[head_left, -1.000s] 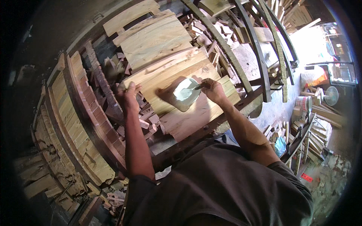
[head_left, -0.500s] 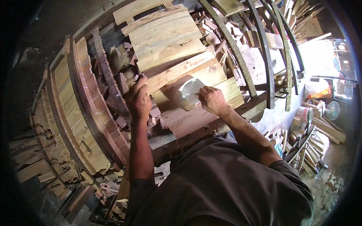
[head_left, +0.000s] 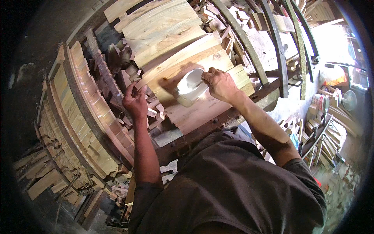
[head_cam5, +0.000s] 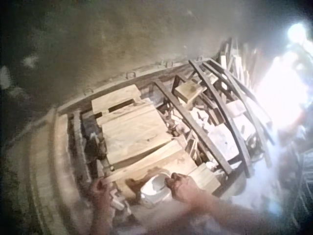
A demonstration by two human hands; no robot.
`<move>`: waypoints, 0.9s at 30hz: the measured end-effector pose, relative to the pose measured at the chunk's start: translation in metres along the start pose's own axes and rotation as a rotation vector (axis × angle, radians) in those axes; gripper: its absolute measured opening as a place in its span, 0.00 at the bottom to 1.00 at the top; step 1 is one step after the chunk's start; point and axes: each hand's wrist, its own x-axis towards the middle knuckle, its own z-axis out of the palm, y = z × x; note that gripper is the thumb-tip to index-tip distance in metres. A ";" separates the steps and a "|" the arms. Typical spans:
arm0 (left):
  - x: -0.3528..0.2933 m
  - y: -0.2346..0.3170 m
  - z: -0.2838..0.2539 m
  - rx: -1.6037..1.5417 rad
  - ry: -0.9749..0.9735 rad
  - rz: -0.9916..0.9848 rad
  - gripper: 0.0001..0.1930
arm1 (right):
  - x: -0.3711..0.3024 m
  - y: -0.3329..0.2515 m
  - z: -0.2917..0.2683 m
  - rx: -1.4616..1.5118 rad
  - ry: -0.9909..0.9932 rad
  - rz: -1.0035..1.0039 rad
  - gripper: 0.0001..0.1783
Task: The person walks through a cluttered workshop and applies a white substance from a small container onto several wooden planks using a brush. The person repeatedly dips the brush into the container and spreads the substance across the wood surfaces.
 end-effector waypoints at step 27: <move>0.004 0.023 -0.001 0.119 0.003 0.140 0.16 | 0.016 0.051 -0.037 0.372 -0.184 0.512 0.13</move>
